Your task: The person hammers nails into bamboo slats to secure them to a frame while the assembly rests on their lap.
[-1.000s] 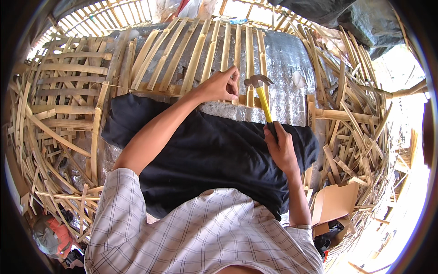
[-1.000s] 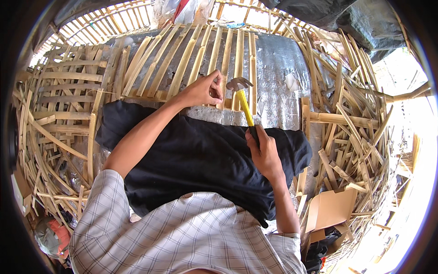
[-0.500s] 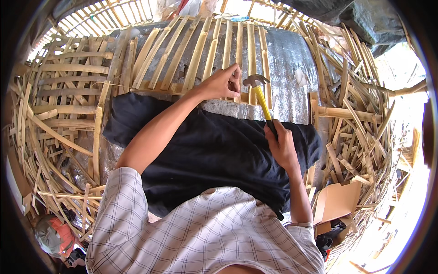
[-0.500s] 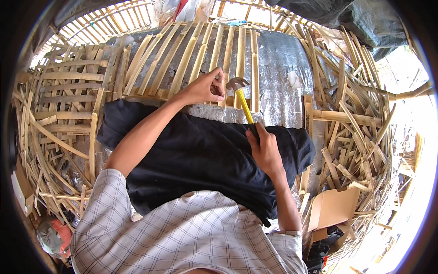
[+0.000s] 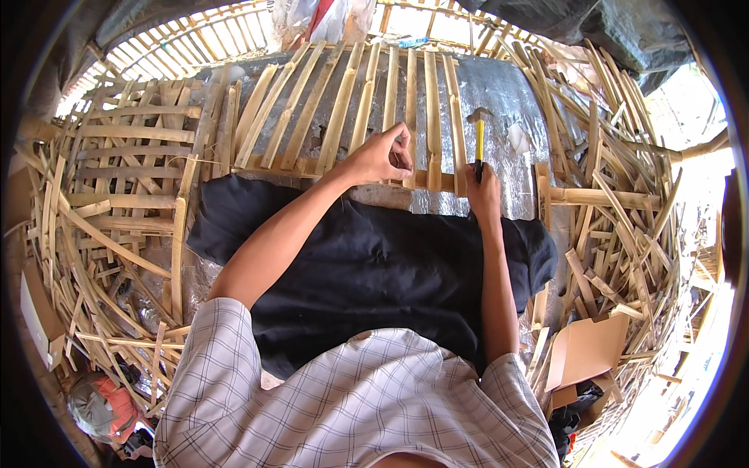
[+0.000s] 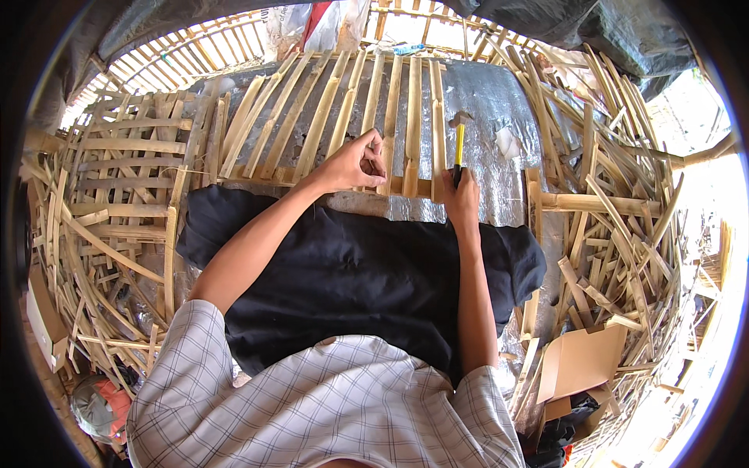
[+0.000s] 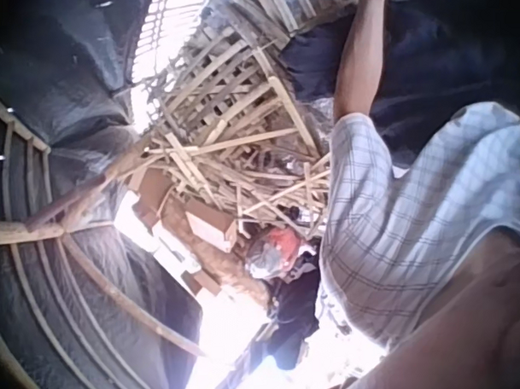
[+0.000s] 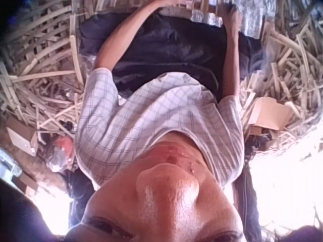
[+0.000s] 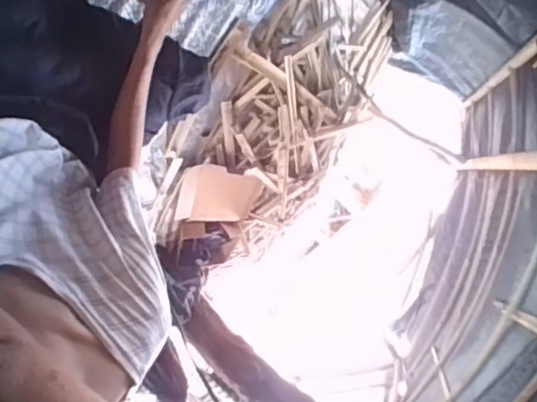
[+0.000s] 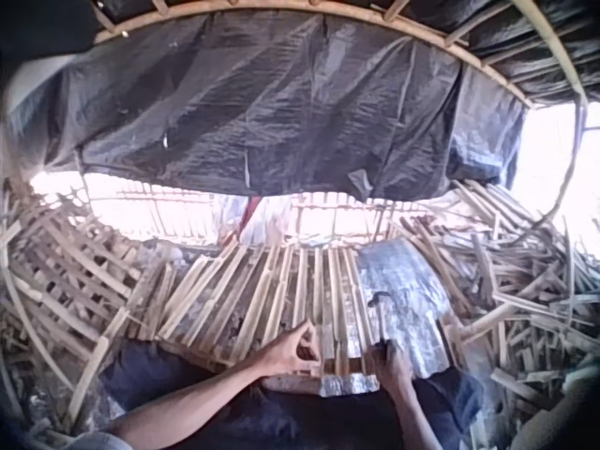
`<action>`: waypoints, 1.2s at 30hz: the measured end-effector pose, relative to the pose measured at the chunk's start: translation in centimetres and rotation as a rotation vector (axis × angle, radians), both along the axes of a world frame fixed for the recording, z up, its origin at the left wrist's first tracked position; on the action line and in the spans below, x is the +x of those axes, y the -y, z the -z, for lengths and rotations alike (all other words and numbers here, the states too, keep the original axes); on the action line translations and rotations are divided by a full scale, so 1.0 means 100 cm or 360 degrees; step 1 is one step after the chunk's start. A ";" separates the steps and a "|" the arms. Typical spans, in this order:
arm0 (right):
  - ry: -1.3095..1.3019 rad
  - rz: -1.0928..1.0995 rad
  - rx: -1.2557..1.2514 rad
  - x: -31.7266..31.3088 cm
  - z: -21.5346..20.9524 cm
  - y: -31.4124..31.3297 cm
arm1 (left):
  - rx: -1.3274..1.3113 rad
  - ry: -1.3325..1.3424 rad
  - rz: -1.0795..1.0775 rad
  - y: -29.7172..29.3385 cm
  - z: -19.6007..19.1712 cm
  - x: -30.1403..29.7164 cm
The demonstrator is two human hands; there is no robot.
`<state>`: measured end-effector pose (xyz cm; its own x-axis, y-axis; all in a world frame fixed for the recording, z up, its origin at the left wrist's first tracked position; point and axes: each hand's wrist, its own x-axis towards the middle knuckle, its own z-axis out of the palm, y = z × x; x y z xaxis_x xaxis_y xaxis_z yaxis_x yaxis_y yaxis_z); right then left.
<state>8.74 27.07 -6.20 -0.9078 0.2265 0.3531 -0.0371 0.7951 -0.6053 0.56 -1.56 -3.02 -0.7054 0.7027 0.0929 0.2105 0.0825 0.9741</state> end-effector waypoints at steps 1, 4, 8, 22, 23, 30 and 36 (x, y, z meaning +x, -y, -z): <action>0.0126 0.0003 -0.0138 0.003 -0.001 0.005 | -0.0018 -0.0007 -0.0020 0.002 0.000 0.000; 0.0320 0.0012 -0.0401 0.004 0.008 0.002 | -0.0015 -0.0011 -0.0031 0.003 -0.001 -0.003; 0.0302 -0.0059 -0.0509 0.005 0.013 -0.006 | -0.0143 -0.0081 -0.0269 0.012 -0.010 -0.015; 0.0189 -0.0158 -0.0439 0.001 0.002 0.003 | -0.1157 -0.0942 -0.1449 0.075 0.056 -0.062; 0.0183 -0.0161 -0.0444 0.000 0.001 0.005 | -0.1165 -0.1000 -0.1506 0.080 0.063 -0.063; 0.0097 -0.0077 -0.0330 0.003 0.002 0.003 | -0.1020 -0.0529 -0.1372 0.055 0.032 -0.052; 0.0041 -0.0071 -0.0260 0.004 0.004 0.004 | -0.0750 -0.0690 -0.1417 0.056 0.033 -0.051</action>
